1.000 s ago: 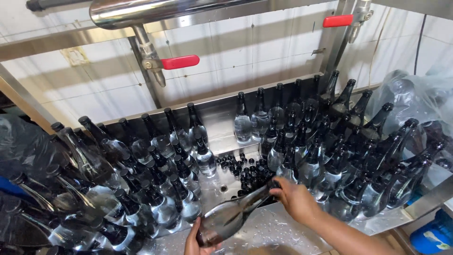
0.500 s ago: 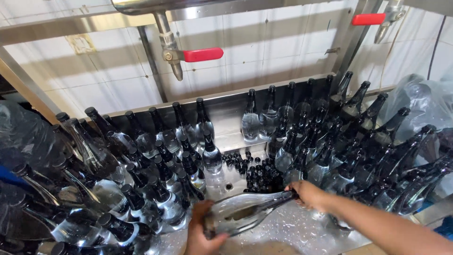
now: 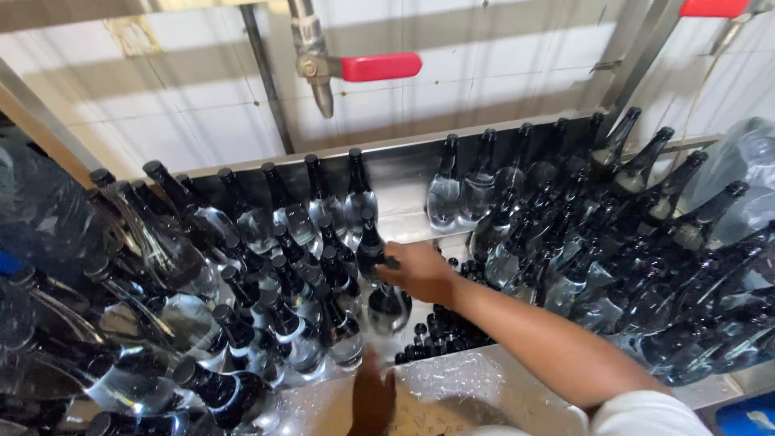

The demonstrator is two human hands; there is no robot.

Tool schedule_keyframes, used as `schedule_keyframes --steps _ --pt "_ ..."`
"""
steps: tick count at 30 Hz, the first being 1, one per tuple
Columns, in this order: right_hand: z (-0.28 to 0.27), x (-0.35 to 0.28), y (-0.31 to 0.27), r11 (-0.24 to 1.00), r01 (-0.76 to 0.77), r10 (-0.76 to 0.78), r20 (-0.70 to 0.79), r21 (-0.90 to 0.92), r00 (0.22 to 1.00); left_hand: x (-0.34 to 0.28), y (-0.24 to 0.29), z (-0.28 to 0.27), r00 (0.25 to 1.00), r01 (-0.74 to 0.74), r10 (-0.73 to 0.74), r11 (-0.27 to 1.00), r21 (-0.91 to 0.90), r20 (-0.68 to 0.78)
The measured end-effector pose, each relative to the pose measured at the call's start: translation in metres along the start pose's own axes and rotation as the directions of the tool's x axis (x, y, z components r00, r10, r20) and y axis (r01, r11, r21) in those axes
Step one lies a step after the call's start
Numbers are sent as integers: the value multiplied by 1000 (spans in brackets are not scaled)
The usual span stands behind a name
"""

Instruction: Manually placing caps onto glass bottles and arranging them into a metal storage rack.

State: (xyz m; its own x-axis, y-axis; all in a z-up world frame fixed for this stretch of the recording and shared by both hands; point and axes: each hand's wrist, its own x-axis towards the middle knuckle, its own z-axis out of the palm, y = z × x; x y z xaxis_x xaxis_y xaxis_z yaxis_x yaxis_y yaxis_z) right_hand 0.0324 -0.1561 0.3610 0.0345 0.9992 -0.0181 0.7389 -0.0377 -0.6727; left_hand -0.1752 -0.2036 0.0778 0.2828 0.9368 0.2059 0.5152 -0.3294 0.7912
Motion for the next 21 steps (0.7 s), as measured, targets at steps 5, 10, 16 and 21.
schedule_keyframes --steps 5,10,16,21 --pt "52 71 29 987 -71 79 51 -145 996 33 -11 30 893 221 -208 975 12 398" --pt "73 112 76 999 12 -15 -40 -51 999 87 -60 87 763 358 -456 888 289 458" --pt "50 69 99 965 -135 135 16 223 991 116 -76 115 644 232 -565 787 572 516" --pt "57 14 142 940 -336 336 20 58 942 111 -59 101 904 318 -326 945 75 278"
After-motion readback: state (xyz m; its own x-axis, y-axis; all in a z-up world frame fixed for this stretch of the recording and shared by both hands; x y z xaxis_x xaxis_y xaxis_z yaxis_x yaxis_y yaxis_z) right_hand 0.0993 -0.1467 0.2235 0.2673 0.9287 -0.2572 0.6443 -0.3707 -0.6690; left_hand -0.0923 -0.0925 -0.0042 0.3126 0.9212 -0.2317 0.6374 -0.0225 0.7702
